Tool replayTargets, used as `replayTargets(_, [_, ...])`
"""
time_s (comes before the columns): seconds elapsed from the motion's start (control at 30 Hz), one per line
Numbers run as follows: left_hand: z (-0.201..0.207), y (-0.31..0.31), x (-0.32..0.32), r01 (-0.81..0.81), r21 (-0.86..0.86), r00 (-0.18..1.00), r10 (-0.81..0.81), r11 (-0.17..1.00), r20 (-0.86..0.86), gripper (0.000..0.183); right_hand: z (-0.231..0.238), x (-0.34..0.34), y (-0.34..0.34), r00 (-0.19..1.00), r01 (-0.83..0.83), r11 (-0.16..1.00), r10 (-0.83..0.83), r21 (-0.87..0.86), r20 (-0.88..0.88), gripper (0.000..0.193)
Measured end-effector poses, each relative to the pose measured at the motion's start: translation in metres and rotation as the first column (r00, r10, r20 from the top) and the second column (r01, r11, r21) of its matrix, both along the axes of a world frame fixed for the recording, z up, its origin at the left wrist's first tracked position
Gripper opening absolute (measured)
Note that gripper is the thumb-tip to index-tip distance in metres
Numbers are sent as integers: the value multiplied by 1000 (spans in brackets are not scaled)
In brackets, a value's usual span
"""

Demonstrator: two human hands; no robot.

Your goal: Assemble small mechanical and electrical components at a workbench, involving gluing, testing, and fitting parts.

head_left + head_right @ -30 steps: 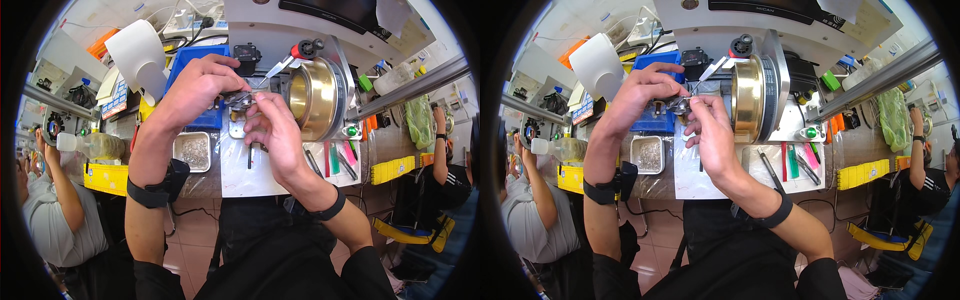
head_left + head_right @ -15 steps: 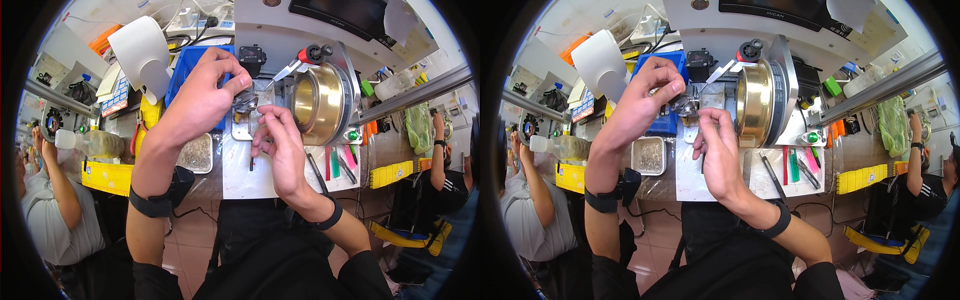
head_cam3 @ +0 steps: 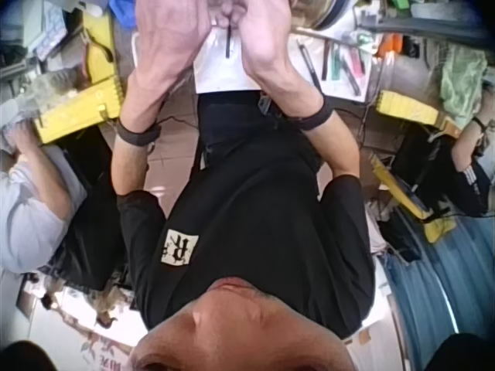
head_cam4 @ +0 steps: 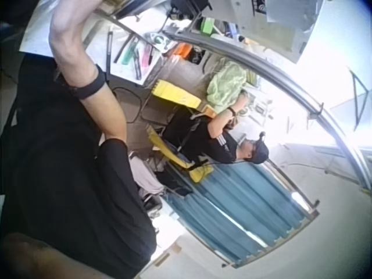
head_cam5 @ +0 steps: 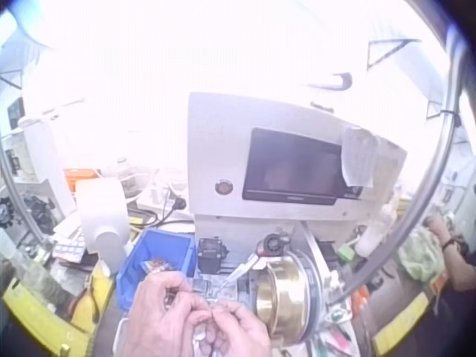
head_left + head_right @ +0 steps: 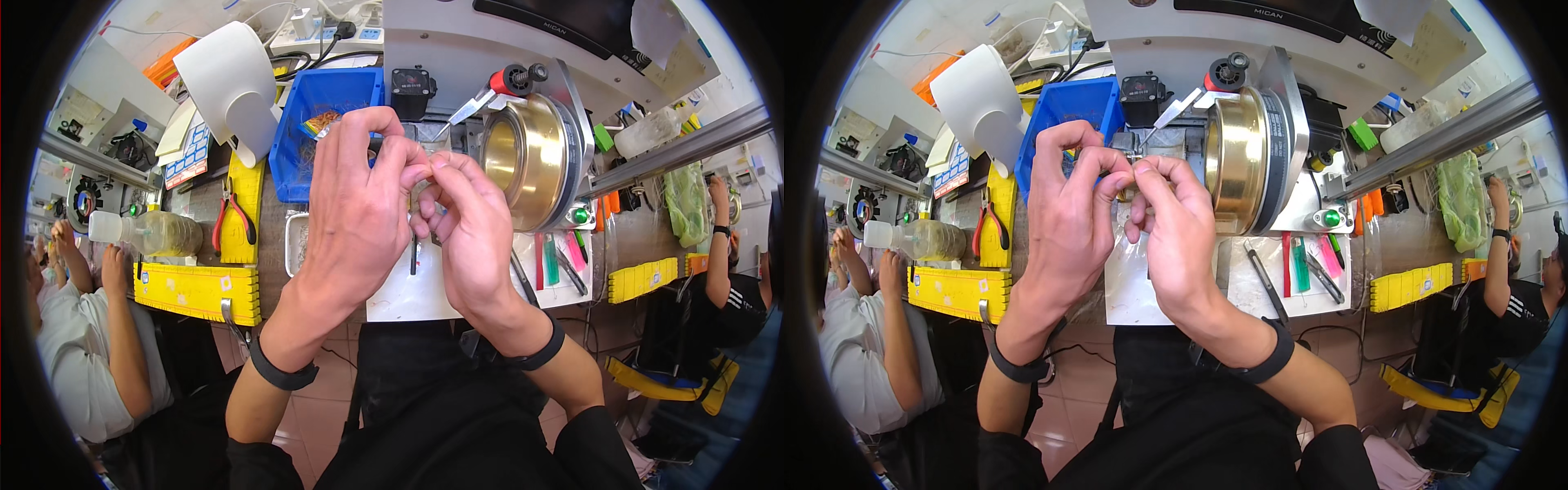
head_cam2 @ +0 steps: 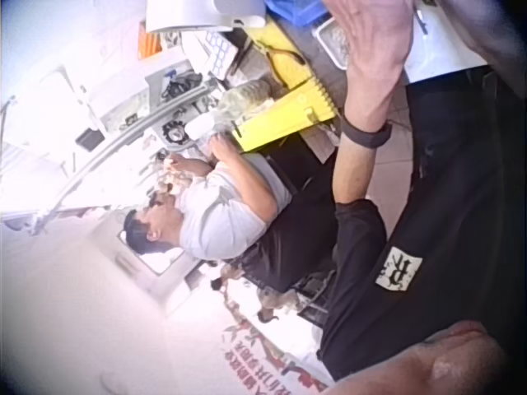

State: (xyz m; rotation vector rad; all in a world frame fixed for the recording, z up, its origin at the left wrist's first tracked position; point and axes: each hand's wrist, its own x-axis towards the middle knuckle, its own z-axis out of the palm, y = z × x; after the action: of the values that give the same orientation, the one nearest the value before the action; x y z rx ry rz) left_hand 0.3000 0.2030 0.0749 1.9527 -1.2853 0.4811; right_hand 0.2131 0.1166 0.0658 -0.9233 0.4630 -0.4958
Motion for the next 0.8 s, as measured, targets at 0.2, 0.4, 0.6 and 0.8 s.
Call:
replayTargets(0.2, [23, 7, 31, 194, -76, 936, -208, 978, -284, 14, -3, -5, -3, 999, -40, 992, 41, 122, -9, 15])
replayTargets(0.4, [78, -48, 66, 625, -119, 379, -433, 771, -818, 50, -5, -2, -5, 998, -15, 1000, 15, 9, -62, 15])
replayTargets(0.6, [76, -67, 65, 803, -144, 258, -555, 578, -791, 74, -6, -1, 0, 995, -56, 995, 49, -80, -82, 15])
replayTargets(0.8, [79, -54, 48, 729, -109, 258, -419, 675, -871, 77, -22, -9, -2, 988, -63, 985, 39, -163, -149, 14])
